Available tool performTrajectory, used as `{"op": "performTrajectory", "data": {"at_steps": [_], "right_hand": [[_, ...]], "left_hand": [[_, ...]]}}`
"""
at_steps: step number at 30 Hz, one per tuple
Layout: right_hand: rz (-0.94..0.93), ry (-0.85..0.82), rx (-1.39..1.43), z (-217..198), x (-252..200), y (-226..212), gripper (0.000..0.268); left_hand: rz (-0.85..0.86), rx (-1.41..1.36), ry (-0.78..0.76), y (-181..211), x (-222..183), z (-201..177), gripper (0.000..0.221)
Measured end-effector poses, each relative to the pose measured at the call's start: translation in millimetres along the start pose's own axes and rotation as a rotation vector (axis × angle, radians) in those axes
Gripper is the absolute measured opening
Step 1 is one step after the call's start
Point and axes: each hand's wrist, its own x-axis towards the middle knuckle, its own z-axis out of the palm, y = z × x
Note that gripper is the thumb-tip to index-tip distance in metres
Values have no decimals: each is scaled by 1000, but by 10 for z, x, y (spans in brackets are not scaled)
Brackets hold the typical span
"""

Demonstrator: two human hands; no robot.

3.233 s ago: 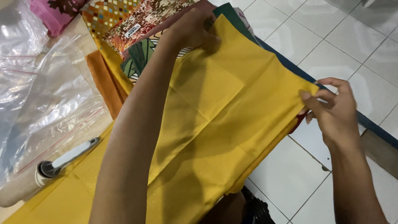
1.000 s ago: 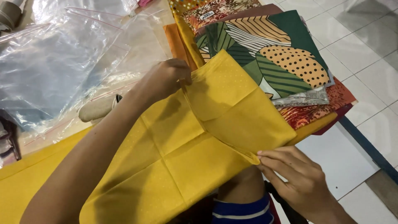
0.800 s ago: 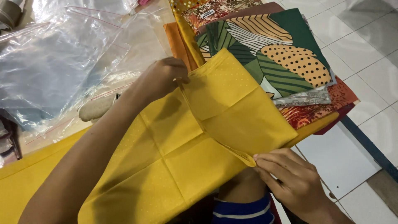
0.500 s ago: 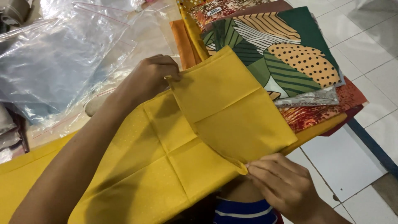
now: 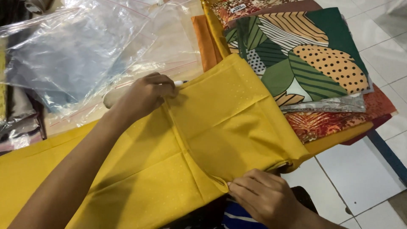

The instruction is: The person is using a lint roller to clean a piece of yellow fabric before folding it.

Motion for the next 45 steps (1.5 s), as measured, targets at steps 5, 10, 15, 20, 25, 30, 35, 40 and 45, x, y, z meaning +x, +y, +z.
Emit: {"op": "performTrajectory", "data": {"at_steps": [5,10,15,20,25,30,35,40,45], "right_hand": [[-33,-28,-3,166,5,-22,11],[-26,-42,20,309,-56,-10,12],[-36,-127,18,345,-161,99,15],[210,113,-333,121,-249,433,20],[689,-74,-612,-113,-205,958,51],[1021,-294,-332,-187,-143,1102,48],[1047,-222,-335,-200,-224,1159,39],[1018,-325,-461,-231,-223,1163,43],[801,-205,-631,-281,-80,1082,33]], "left_hand": [[-69,12,-19,-35,-190,90,27],[-107,100,-54,-69,-288,150,26],[-160,267,-145,-32,-344,273,28],[-176,389,112,144,-335,372,20],[-402,283,143,66,-446,654,42],[-431,-23,141,127,-315,561,19],[-554,-87,199,149,-225,541,19],[-546,-80,225,118,-276,579,18],[-280,448,368,468,-167,631,38]]}}
